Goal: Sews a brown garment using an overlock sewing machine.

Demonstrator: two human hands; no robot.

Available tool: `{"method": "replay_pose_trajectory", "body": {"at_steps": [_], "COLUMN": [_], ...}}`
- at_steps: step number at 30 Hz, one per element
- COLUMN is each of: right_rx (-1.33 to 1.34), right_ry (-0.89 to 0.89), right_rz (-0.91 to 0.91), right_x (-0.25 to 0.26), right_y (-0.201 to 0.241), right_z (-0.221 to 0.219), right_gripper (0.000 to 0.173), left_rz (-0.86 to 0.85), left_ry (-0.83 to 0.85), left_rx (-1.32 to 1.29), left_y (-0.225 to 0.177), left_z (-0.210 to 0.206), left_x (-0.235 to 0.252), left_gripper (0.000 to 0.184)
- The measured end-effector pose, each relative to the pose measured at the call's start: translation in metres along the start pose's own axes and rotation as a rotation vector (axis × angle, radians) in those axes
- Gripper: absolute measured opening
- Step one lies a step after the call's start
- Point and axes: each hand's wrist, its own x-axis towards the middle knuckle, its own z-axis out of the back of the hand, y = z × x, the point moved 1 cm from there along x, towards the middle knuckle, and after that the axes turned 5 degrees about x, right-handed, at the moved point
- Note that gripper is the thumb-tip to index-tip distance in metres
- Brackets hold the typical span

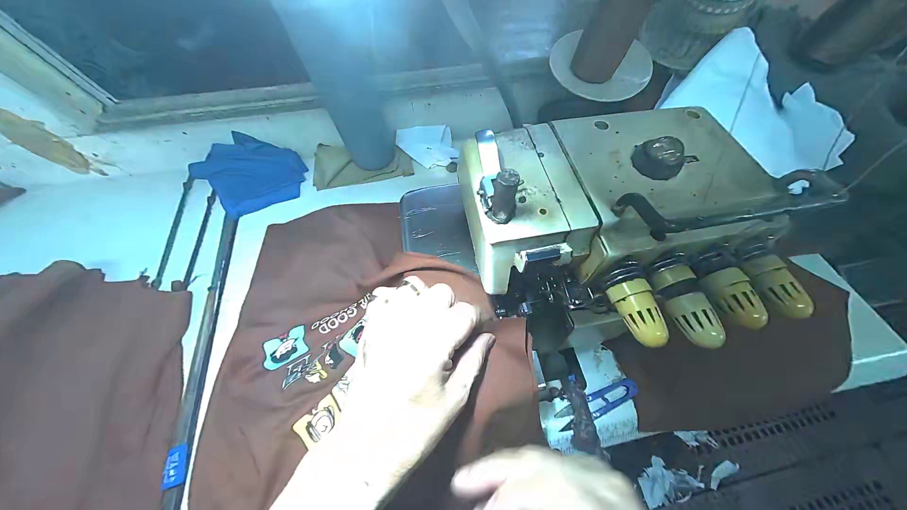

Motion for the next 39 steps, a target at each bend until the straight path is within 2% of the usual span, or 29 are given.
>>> {"method": "replay_pose_trajectory", "body": {"at_steps": [1, 2, 5, 7, 8, 10, 13, 15, 19, 25, 28, 31, 34, 39], "right_rx": [0.006, 0.003, 0.035, 0.005, -0.04, -0.17, -0.344, -0.356, -0.23, -0.07, 0.094, 0.188, 0.21, 0.101], "right_ry": [-0.128, -0.223, -0.304, -0.259, -0.228, -0.185, -0.218, -0.274, -0.337, -0.268, -0.294, -0.338, -0.314, -0.336], "right_rz": [-0.001, -0.015, -0.041, -0.1, -0.123, -0.137, -0.13, -0.142, -0.205, -0.239, -0.314, -0.382, -0.359, -0.315], "right_x": [0.003, 0.007, 0.016, 0.014, 0.011, 0.005, -0.007, -0.015, -0.023, -0.028, -0.033, -0.034, -0.033, -0.008], "right_y": [0.001, 0.0, -0.013, -0.016, -0.018, -0.021, -0.029, -0.038, -0.046, -0.043, -0.042, -0.037, -0.035, -0.026], "right_z": [0.006, 0.012, 0.027, 0.027, 0.025, 0.022, 0.02, 0.019, 0.017, 0.018, 0.019, 0.022, 0.028, 0.034], "right_gripper": [0.015, 0.022, 0.046, 0.042, 0.032, 0.012, 0.014, 0.016, 0.016, 0.018, 0.009, 0.021, 0.019, 0.018], "left_rz": [0.005, 0.013, 0.018, 0.004, -0.001, -0.015, -0.028, -0.025, -0.028, -0.063, -0.093, -0.132, -0.117, -0.144], "left_ry": [0.013, 0.035, 0.038, 0.045, 0.049, 0.052, 0.089, 0.104, 0.133, 0.119, 0.069, 0.033, 0.101, -0.097], "left_rx": [-0.052, -0.129, -0.397, -0.526, -0.531, -0.467, -0.371, -0.305, -0.263, -0.172, -0.057, 0.1, 0.11, 0.046], "left_y": [0.001, 0.003, 0.007, 0.007, 0.007, 0.008, 0.01, 0.009, 0.007, 0.002, -0.005, -0.017, -0.024, 0.001], "left_z": [0.0, 0.002, 0.012, 0.02, 0.022, 0.018, 0.004, -0.002, -0.003, -0.007, -0.008, -0.005, 0.002, -0.019], "left_x": [0.001, 0.001, 0.002, 0.005, 0.006, 0.007, 0.006, 0.005, 0.006, 0.001, -0.003, -0.008, -0.012, -0.002], "left_gripper": [0.016, 0.013, 0.007, 0.007, 0.008, 0.011, 0.018, 0.019, 0.021, 0.021, 0.019, 0.018, 0.018, 0.018]}}
